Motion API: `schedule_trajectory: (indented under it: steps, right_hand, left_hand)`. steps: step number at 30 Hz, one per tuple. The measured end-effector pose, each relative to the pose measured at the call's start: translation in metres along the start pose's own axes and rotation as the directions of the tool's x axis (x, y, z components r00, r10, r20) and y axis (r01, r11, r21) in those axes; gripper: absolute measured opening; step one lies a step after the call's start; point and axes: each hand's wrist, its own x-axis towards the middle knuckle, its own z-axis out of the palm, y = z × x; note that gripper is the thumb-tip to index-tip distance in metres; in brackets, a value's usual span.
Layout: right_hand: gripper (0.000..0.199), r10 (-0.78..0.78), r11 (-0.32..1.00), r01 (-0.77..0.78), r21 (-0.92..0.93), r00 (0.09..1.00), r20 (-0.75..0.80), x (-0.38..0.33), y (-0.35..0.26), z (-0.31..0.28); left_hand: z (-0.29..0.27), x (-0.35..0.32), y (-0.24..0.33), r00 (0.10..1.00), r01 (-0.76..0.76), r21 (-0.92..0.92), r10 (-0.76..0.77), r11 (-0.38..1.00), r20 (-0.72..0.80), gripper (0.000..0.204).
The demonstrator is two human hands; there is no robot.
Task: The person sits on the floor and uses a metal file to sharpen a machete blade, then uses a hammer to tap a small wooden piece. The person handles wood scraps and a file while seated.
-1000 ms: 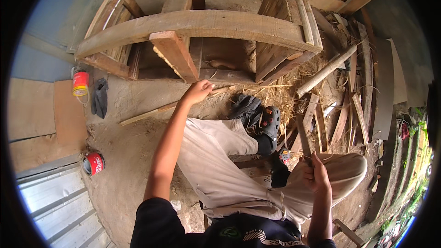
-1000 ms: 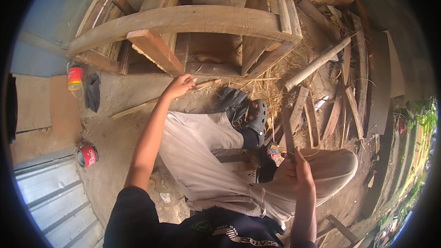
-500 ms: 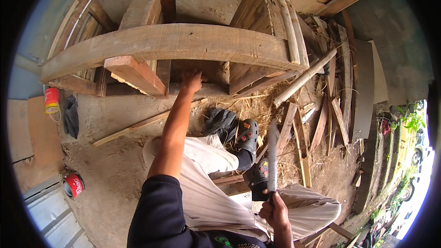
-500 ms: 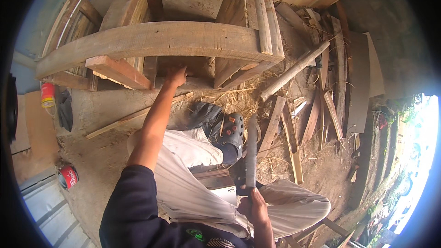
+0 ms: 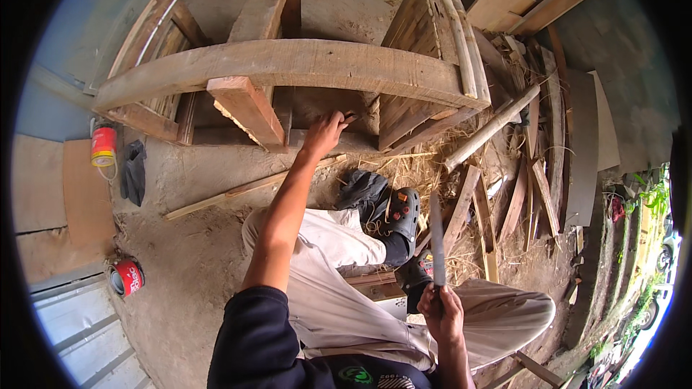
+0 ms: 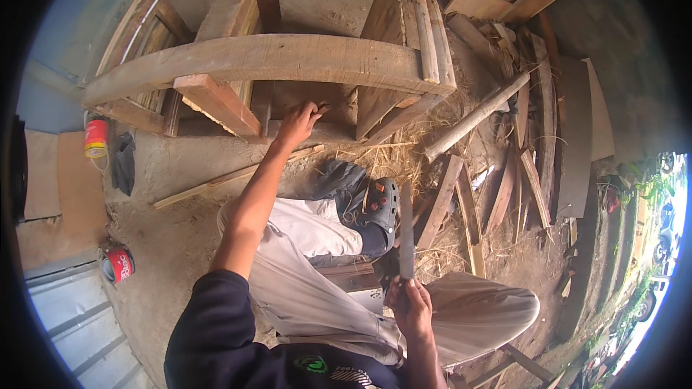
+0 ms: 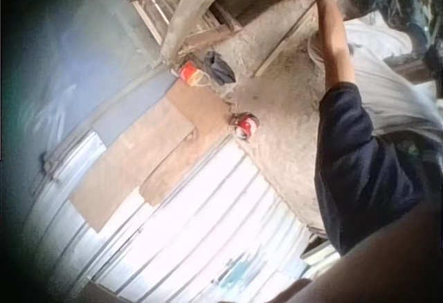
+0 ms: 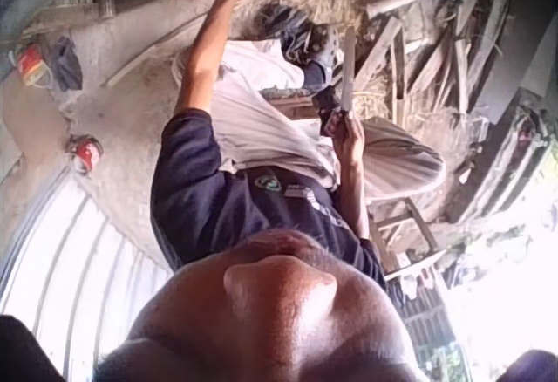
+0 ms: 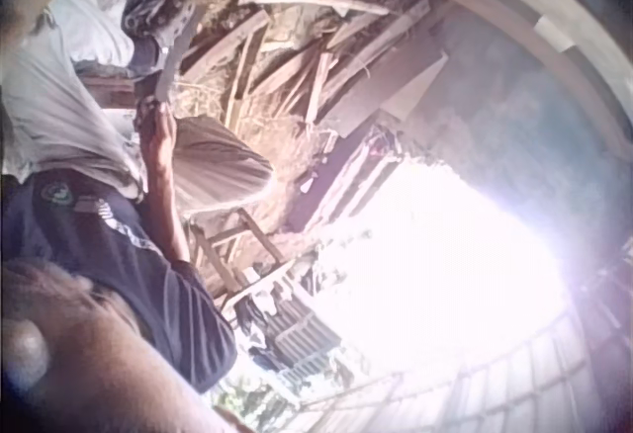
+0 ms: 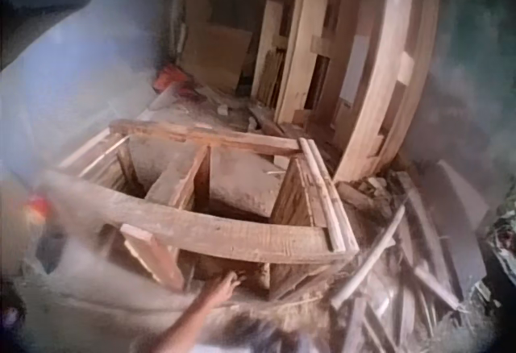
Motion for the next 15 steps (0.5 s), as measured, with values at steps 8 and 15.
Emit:
schedule_trajectory:
  steps: [8,15]
  right_hand:
    - [0.030,-0.200,0.912,0.250,-0.326,0.963,0.178,0.000,-0.049,0.023]
    - [0.039,-0.088,0.996,0.088,0.015,0.950,0.299,0.001,-0.045,0.034]
  left_hand:
    - [-0.046,-0.043,0.159,0.946,0.014,-0.667,-0.226,0.745,-0.233,0.042]
    - [-0.072,-0.148,0.279,0.871,0.300,-0.948,-0.435,0.104,0.228,0.027]
